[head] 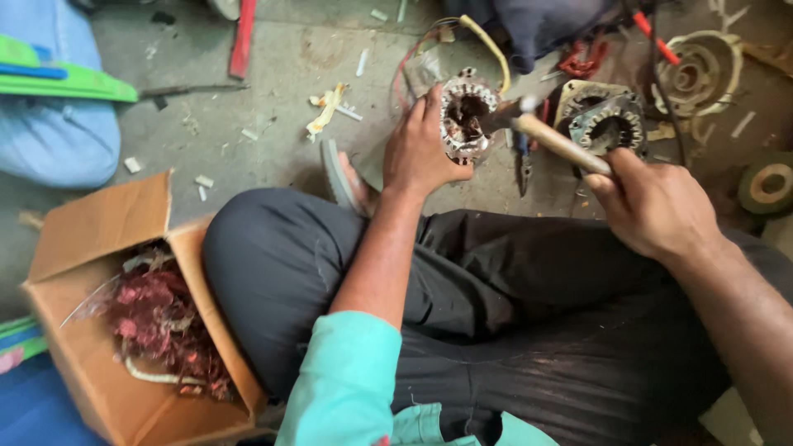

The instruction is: The person sits on the floor and uses a hammer to knock copper windings out of electric motor stators, holding each stator with one hand while striking it. The removed copper coils accumulate in an open cardboard box beside them.

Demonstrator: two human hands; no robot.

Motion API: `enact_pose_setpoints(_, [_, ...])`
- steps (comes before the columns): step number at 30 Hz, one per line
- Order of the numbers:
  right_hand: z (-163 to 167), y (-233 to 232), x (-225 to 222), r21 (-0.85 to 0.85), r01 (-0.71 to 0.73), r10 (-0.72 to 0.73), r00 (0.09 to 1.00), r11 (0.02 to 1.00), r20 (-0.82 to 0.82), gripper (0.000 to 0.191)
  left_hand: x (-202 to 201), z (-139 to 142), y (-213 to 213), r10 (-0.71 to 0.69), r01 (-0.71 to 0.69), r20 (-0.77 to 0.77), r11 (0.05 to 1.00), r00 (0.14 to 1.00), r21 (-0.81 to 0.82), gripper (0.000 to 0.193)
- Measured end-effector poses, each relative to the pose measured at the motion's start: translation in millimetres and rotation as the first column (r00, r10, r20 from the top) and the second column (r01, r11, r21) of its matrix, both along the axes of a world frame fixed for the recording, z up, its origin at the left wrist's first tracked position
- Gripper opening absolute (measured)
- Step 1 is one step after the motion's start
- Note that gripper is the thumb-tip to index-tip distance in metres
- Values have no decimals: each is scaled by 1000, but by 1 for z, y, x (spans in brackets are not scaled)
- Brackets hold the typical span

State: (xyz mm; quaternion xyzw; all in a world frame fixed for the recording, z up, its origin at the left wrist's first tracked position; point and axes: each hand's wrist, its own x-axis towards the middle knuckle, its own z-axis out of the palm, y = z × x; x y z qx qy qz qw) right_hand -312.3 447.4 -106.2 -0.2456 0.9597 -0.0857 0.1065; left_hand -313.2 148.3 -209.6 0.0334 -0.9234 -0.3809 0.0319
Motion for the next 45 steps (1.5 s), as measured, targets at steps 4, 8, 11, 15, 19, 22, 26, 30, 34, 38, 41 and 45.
enact_pose_setpoints(4, [-9, -3, 3, -718, 71, -21, 997, 692, 79, 31, 3, 0, -1, 24, -34, 163, 998, 986, 58, 127])
enact_pose_setpoints(8, [-2, -3, 1, 117, 11, -23, 995, 993, 101, 29, 0, 1, 1, 11, -12, 87, 1000, 996, 13, 126])
enact_pose_setpoints(11, [0, -2, 2, -326, 0, 35, 994, 945, 101, 21, 0, 1, 1, 9, -11, 70, 1000, 998, 23, 127])
enact_pose_setpoints(15, [-5, -9, 7, -653, 265, -113, 957, 710, 266, 26, 1, 3, 0, 35, -41, 152, 999, 988, 35, 125])
enact_pose_setpoints(19, [-3, -1, 5, -80, 76, -69, 993, 994, 95, 25, 0, 6, 2, 19, -22, 120, 999, 993, 23, 126])
enact_pose_setpoints(22, [-8, 2, 5, -729, 268, -129, 962, 629, 242, 25, 1, 6, 0, 59, -68, 169, 997, 984, 48, 127])
enact_pose_setpoints(26, [-9, -3, 8, 134, 55, -67, 994, 989, 85, 27, 1, 7, 2, 30, -31, 139, 1000, 990, 3, 131])
enact_pose_setpoints(30, [-4, -4, 0, -140, 163, -146, 982, 977, 120, 34, 2, 8, 3, 21, -26, 116, 999, 993, 41, 128])
enact_pose_setpoints(34, [3, 3, -7, -453, 386, -290, 918, 804, 270, 50, 9, 6, 1, -56, 20, -320, 993, 946, -115, 114])
enact_pose_setpoints(38, [5, 11, -7, -398, 421, -360, 906, 815, 221, 51, 17, 7, 9, -193, 171, -293, 980, 936, -99, 36])
enact_pose_setpoints(41, [5, 17, -6, -418, 373, -316, 927, 829, 200, 51, 13, 13, 16, 5, 65, -320, 976, 947, 210, 16])
enact_pose_setpoints(45, [6, 23, -4, -464, 378, -313, 925, 801, 213, 54, -3, 22, 14, 338, -203, -130, 785, 932, 585, 6])
